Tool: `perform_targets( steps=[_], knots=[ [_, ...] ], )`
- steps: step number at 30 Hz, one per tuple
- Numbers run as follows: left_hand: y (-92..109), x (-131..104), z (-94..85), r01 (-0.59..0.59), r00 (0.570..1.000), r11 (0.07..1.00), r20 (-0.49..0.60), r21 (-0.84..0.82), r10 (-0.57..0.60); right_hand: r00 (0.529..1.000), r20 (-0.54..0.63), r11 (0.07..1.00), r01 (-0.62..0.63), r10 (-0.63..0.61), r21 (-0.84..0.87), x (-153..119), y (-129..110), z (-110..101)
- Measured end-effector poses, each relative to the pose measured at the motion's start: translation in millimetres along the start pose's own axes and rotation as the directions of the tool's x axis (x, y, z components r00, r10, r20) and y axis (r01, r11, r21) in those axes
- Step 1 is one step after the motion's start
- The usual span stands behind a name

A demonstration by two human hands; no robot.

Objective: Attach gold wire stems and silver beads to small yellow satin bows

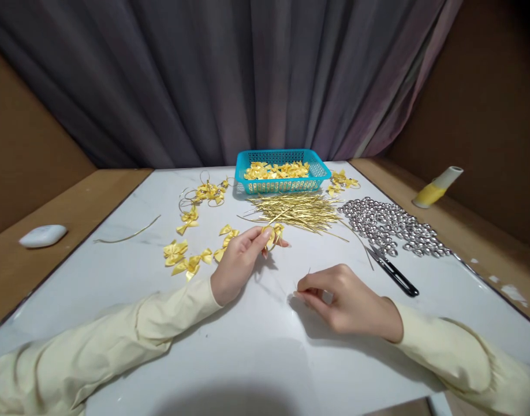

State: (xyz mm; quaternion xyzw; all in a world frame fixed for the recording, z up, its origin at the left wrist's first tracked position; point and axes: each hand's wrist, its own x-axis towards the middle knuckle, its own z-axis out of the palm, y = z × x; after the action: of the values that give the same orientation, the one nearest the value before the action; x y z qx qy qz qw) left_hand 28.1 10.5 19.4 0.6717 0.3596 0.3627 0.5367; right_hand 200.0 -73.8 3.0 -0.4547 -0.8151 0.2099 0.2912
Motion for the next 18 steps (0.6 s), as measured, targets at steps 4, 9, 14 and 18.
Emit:
perform_targets(
  steps=[4, 9, 14, 18],
  knots=[
    [-2.6, 1.3, -0.2, 0.043, 0.999, 0.998, 0.02, -0.051, -0.042, 0.998, 0.023, 0.997, -0.055, 0.054, 0.058, 2.2, -1.1, -2.0],
    [-3.9, 1.7, -0.3, 0.1, 0.995, 0.985, 0.044, -0.141, -0.095, 0.992, 0.021, 0.983, -0.125, 0.124, 0.135, 2.8, -2.4, -3.8],
    [-5.4, 2.3, -1.2, 0.312, 0.949, 0.83, 0.202, -0.463, -0.243, 0.966, -0.02, 0.944, -0.246, 0.256, 0.219, 5.0, 4.3, -3.6],
    [-5.3, 1.3, -2.7, 0.352, 0.92, 0.787, 0.342, -0.507, -0.191, 0.926, -0.19, 0.894, -0.237, 0.326, 0.38, 7.4, 8.7, -4.6]
  ],
)
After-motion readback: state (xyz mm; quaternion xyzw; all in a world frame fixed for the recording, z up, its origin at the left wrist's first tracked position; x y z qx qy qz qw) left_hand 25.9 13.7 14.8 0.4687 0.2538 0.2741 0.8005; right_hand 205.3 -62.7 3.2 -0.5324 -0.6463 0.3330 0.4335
